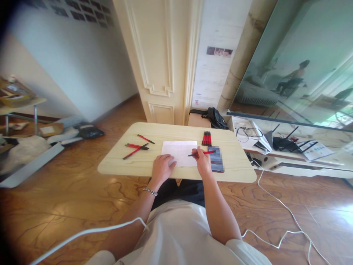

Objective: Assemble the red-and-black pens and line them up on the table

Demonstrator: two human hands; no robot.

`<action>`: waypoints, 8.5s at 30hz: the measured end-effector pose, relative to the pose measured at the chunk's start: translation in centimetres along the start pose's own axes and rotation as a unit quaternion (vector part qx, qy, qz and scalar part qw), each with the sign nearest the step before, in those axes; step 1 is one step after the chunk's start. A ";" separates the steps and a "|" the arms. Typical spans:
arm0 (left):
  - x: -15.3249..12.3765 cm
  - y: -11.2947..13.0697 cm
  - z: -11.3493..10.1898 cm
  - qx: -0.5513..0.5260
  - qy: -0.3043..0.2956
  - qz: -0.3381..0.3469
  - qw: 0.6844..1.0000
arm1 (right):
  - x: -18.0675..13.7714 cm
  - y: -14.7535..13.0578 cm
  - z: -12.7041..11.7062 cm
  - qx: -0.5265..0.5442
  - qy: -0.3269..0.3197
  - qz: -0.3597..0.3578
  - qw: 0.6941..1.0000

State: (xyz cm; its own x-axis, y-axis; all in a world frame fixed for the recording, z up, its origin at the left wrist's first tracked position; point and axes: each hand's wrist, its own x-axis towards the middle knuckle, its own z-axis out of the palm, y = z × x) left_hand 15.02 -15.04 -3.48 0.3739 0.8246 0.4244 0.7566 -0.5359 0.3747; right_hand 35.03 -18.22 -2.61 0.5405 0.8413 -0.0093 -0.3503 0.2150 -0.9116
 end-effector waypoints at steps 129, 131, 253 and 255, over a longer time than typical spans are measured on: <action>0.6 -0.9 0.8 -0.188 0.092 -0.113 0.971 | 17.1 -3.8 -9.1 -0.701 0.036 -0.006 0.713; 0.6 -0.9 0.9 -0.193 0.092 -0.112 0.970 | 16.9 -3.9 -9.0 -0.699 0.038 -0.002 0.714; 0.3 -0.1 1.6 -0.196 -0.002 -0.037 0.980 | -1.3 1.5 0.3 -0.545 -0.016 -0.107 0.831; 0.3 -0.1 1.5 -0.197 -0.005 -0.038 0.980 | -1.1 0.8 0.6 -0.600 -0.051 -0.095 0.793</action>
State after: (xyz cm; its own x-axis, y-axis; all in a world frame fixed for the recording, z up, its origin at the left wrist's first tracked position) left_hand 15.84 -14.47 -4.66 0.3322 0.8651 0.3759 0.5172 -0.5003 0.6944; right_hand 33.68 -18.61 -3.08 0.4102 0.8990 0.1534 0.7433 -0.2320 -0.6275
